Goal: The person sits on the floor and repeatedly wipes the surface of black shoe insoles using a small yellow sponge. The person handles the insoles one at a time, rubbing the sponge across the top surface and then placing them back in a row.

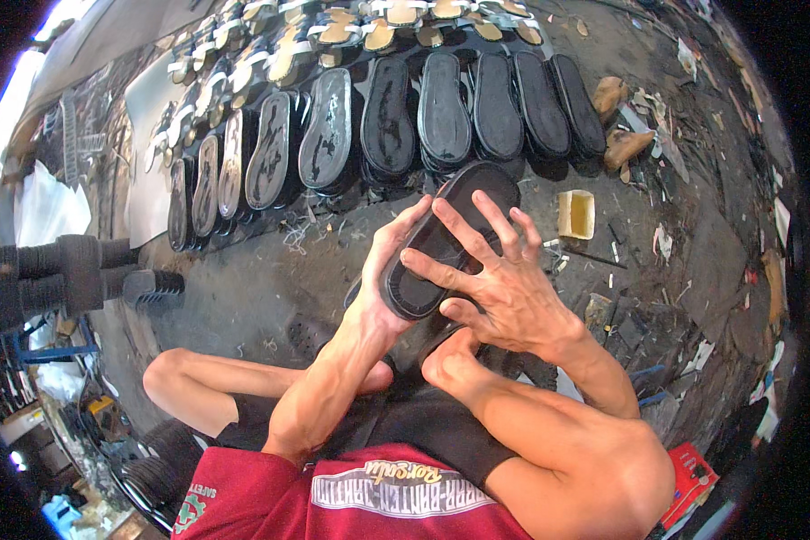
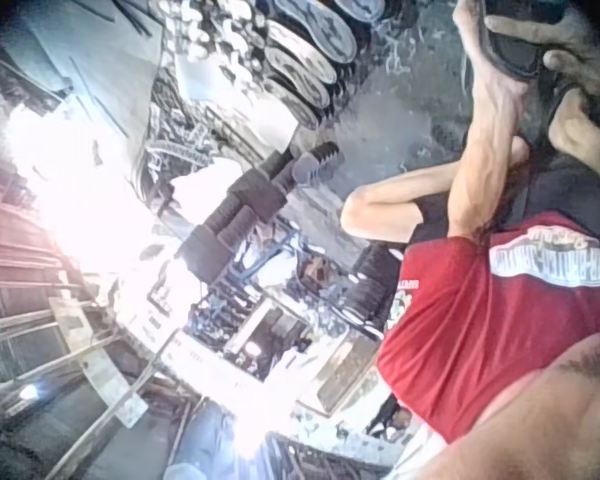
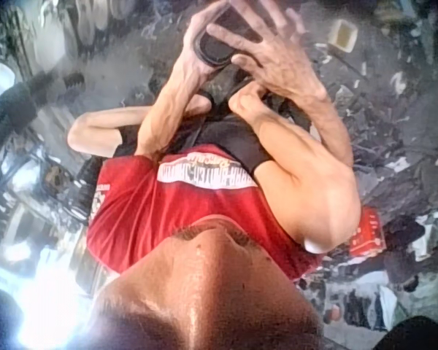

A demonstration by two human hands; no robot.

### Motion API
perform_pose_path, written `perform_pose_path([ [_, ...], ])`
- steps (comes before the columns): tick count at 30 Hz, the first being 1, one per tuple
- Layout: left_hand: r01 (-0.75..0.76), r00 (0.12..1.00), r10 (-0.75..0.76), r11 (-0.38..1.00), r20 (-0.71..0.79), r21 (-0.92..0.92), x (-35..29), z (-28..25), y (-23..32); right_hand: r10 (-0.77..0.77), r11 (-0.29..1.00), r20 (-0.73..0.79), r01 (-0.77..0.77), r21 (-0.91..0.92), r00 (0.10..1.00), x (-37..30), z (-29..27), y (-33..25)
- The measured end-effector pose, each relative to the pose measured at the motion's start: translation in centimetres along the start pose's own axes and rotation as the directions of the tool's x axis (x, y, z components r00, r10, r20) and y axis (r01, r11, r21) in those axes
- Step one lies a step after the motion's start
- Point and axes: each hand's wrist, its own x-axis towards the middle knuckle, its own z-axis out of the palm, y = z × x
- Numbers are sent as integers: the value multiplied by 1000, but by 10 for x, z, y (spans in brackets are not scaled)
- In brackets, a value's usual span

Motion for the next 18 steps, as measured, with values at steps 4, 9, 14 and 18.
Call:
perform_pose_path([
  [4, -42, 999, 41, 997, 16, 66, 1, 1, -2, -39, 998, 4, 39, 53, 999, -1, -3, 1],
  [9, -72, 996, 68, 993, 54, 97, 4, -1, -6, -78, 996, 4, 78, 33, 997, 0, -2, 0],
  [14, -91, 993, 82, 991, 86, 101, 3, -5, -9, -98, 993, -5, 98, 70, 995, -1, 0, 0],
  [18, -70, 988, 58, 994, 142, 84, 4, -9, -9, -124, 990, -14, 124, 61, 992, -1, -2, 3],
])
